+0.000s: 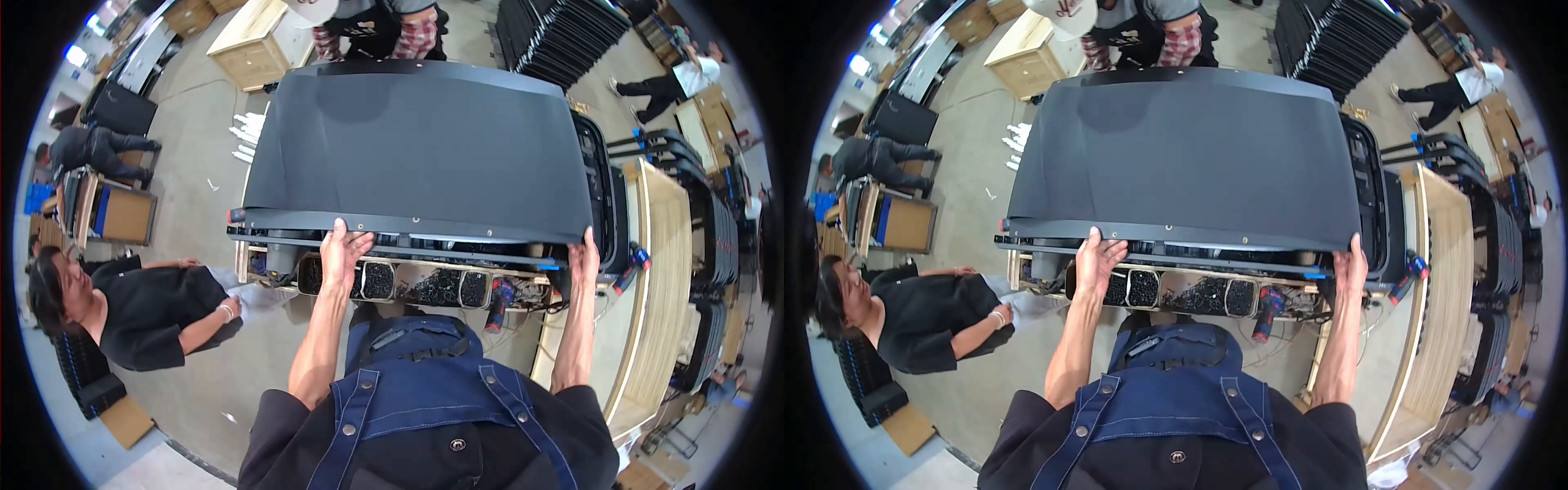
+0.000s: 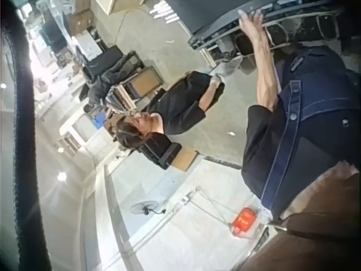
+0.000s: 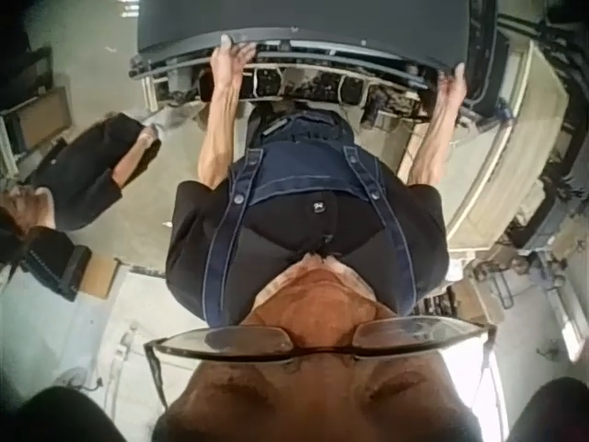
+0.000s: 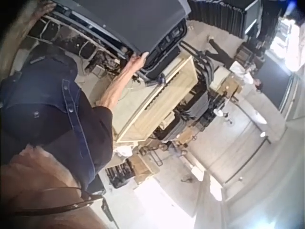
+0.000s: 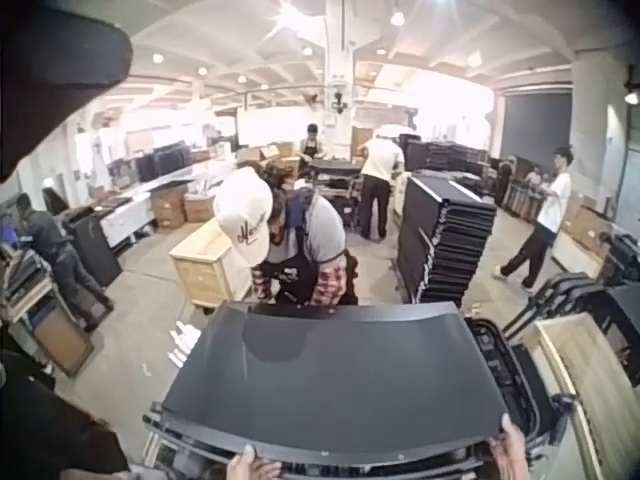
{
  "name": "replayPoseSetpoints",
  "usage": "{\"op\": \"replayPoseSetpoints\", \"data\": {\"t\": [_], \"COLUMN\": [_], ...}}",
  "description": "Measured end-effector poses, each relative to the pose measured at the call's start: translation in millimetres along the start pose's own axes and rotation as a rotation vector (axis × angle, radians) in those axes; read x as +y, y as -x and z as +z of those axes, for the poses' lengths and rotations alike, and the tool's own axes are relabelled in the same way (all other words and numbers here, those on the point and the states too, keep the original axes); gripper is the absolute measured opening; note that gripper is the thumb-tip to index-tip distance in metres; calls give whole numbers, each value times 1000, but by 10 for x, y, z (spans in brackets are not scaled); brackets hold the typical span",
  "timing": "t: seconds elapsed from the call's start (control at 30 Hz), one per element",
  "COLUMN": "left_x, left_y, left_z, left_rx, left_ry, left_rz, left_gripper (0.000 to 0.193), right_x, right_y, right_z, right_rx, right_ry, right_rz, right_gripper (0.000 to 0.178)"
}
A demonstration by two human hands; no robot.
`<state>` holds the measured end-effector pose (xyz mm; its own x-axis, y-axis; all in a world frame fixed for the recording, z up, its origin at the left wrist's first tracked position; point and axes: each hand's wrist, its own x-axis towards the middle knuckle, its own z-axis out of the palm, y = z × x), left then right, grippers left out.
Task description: Assemble and secure components and covers onto a treadmill base using electric power tools.
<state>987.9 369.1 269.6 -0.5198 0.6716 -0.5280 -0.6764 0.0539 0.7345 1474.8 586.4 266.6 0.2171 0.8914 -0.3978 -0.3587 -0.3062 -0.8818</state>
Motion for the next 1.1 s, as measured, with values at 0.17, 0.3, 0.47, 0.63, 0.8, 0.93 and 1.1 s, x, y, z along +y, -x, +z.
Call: {"op": "replayPoseSetpoints", "data": {"t": [0.17,0.3,0.47,0.63,0.8,0.93,1.1], "left_x": [40,-7,-80,-139,-263,-108,-162], "left_y": [43,88,104,77,151,-124,-340], "left_z": [-259,-326,-352,-433,-738,-813,-673], "left_rx": [59,62,49,166,262,157,182], "left_ry": [-57,-98,-129,-385,-430,197,350], "left_rz": [53,78,91,139,181,29,182], "left_gripper": [43,44,47,49,58,85,59], "right_x": [-292,-74,28,7,-213,-429,-401], "right_y": [343,348,373,494,386,276,342], "right_z": [-78,-278,-261,-292,-474,-387,-279], "right_rx": [-54,32,67,-145,-381,-460,-508], "right_ry": [381,741,738,925,1397,1608,1667], "right_rz": [-16,-32,-99,-107,-300,-445,-497], "right_gripper": [42,44,50,47,39,40,39]}}
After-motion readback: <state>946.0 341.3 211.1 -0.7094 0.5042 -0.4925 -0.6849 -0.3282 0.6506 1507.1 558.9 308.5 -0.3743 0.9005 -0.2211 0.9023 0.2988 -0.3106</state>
